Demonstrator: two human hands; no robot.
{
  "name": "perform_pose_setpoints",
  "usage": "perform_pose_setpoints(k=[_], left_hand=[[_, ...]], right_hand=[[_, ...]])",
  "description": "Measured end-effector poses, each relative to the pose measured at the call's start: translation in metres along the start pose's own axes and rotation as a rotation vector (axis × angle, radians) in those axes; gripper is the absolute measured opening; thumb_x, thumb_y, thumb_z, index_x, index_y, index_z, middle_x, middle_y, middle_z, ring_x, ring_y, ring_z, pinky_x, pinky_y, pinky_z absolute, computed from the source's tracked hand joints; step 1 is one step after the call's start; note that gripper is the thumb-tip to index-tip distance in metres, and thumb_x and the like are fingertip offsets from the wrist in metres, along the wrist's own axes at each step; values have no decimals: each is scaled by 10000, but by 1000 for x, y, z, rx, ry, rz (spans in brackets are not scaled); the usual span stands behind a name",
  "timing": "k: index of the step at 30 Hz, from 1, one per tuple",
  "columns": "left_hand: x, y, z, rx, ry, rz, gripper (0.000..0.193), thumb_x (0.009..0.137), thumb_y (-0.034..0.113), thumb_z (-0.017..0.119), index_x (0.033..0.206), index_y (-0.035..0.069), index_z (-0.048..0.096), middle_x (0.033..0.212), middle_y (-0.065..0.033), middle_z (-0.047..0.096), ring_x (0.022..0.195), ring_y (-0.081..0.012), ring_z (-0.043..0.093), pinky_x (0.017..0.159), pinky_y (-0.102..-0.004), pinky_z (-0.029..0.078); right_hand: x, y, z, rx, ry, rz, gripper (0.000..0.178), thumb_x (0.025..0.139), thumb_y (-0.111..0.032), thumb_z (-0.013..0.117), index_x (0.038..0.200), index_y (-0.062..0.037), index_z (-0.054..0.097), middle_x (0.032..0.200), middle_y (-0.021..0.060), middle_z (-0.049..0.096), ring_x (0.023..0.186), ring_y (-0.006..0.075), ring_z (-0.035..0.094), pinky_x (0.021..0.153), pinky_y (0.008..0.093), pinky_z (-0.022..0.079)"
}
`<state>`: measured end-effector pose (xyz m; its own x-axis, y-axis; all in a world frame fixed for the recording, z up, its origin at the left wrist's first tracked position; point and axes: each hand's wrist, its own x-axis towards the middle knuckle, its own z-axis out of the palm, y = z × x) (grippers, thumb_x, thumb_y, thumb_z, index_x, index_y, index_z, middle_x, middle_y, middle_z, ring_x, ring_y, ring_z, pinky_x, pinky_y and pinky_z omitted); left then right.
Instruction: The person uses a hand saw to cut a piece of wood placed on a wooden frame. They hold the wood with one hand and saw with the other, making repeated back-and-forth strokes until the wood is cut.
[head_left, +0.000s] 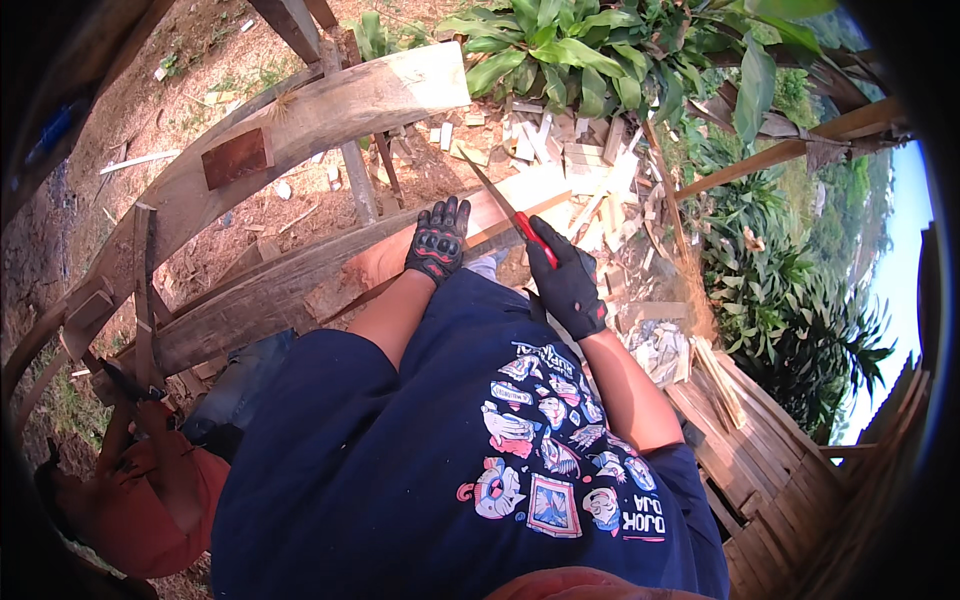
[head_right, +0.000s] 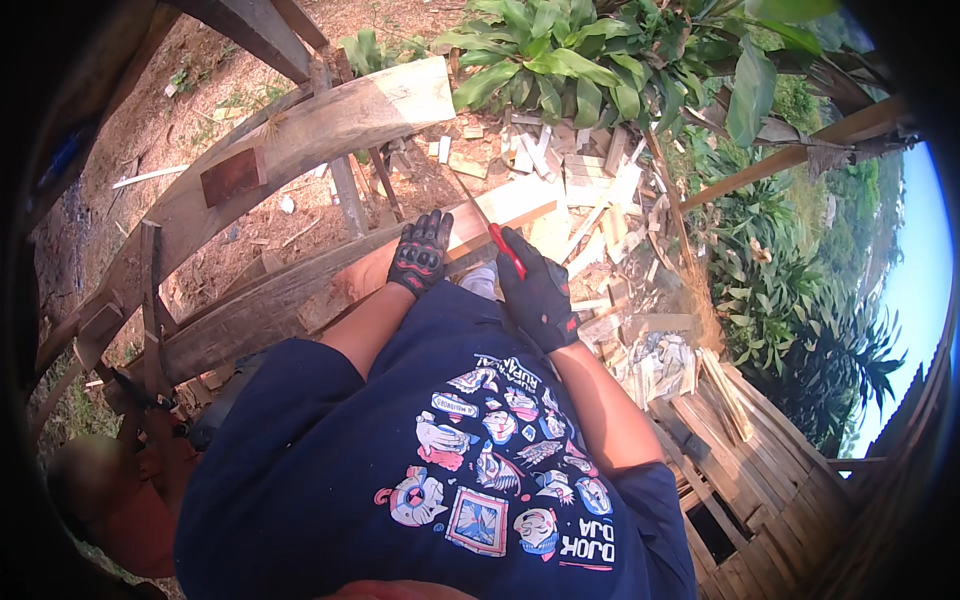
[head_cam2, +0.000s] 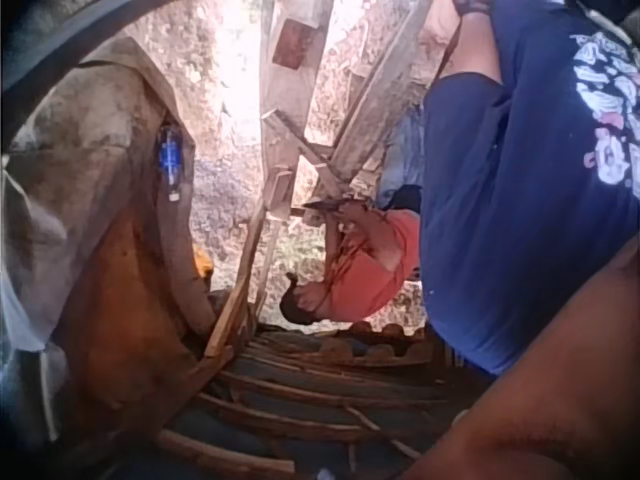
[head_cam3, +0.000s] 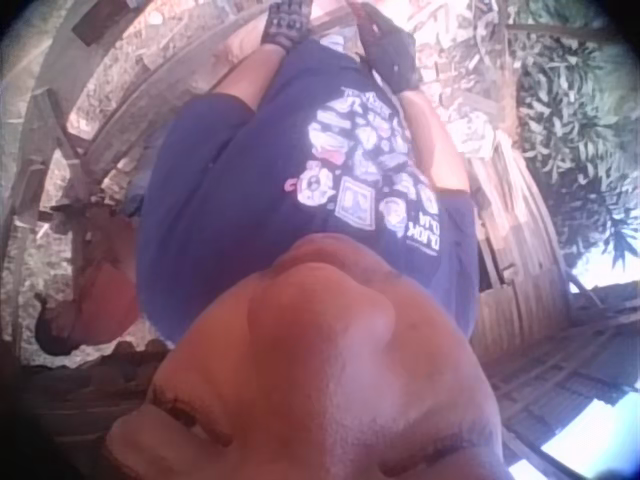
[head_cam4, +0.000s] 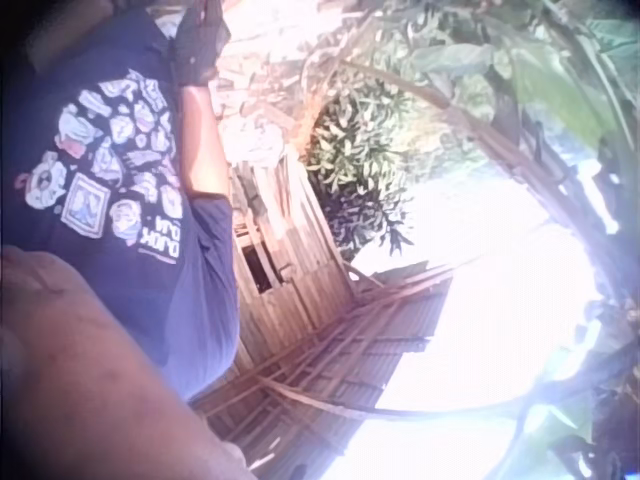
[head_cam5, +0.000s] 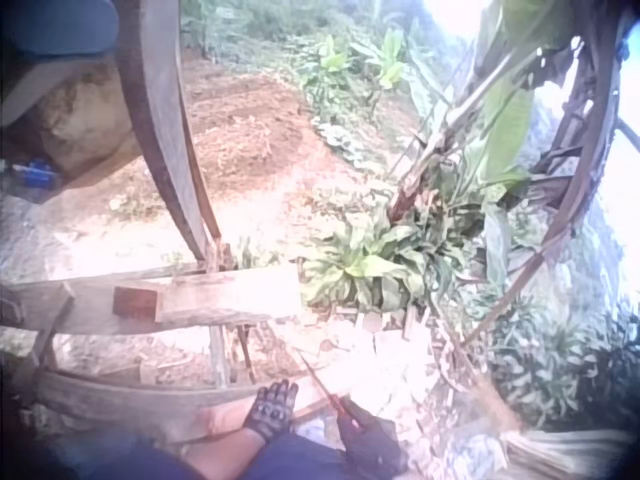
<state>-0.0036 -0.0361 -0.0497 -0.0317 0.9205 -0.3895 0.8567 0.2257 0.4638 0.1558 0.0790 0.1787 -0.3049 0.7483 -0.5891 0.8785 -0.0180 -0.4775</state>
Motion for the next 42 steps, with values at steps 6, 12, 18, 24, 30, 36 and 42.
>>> perform_pose_setpoints(k=[6, 12, 18, 24, 30, 36, 42], left_hand=[[-13, 1, 20, 56, 124, 28, 786, 962, 154, 642, 1694, 36, 382, 1711, -237, 433, 1545, -401, 476, 1255, -597, 389], [-3, 1, 15, 10, 68, -5, 776, 970, 150, 632, 1697, 38, 384, 1713, -241, 438, 1561, -412, 460, 1270, -597, 374], [-4, -1, 18, 2, 101, 13, 765, 977, 128, 605, 1702, 41, 376, 1701, -238, 451, 1553, -411, 466, 1271, -599, 373], [-4, 3, 2, 9, 32, 13, 823, 948, 167, 658, 1706, 42, 361, 1712, -233, 437, 1578, -409, 444, 1279, -617, 355], [-5, -3, 20, 20, 58, 2, 824, 945, 159, 679, 1698, 28, 371, 1719, -250, 428, 1577, -411, 448, 1276, -613, 364], [-4, -4, 16, 73, 54, -6, 772, 984, 190, 614, 1700, 28, 374, 1715, -249, 437, 1565, -419, 461, 1277, -615, 361], [2, 4, -1, 9, 30, 20, 800, 960, 164, 611, 1709, 44, 358, 1720, -242, 429, 1569, -432, 448, 1262, -633, 370]], right_hand=[[27, -26, 12, -58, 15, -73, 495, 1078, -378, 622, 1477, -95, 698, 1266, 256, 783, 1154, 435, 758, 1029, 485, 578], [-96, -24, -57, -29, 58, -92, 471, 1094, -305, 666, 1515, -93, 689, 1322, 217, 791, 1217, 369, 777, 1058, 434, 590], [-12, -2, -3, -58, 15, -107, 474, 1093, -315, 629, 1503, -79, 669, 1283, 285, 764, 1121, 453, 756, 995, 504, 584], [55, 0, 33, -66, 86, -164, 519, 1074, -392, 652, 1482, -75, 699, 1185, 282, 792, 1089, 458, 766, 991, 479, 587], [-86, -7, -50, 24, 10, -22, 466, 1097, -280, 672, 1519, -81, 677, 1385, 246, 755, 1237, 382, 754, 1038, 441, 601], [-51, -41, -46, 26, -74, 102, 476, 1101, -317, 657, 1502, -62, 681, 1341, 273, 758, 1221, 390, 757, 1026, 452, 594], [85, -2, 45, -28, 97, -197, 506, 1092, -364, 544, 1443, -32, 696, 1206, 268, 790, 1146, 461, 750, 1034, 496, 581]])
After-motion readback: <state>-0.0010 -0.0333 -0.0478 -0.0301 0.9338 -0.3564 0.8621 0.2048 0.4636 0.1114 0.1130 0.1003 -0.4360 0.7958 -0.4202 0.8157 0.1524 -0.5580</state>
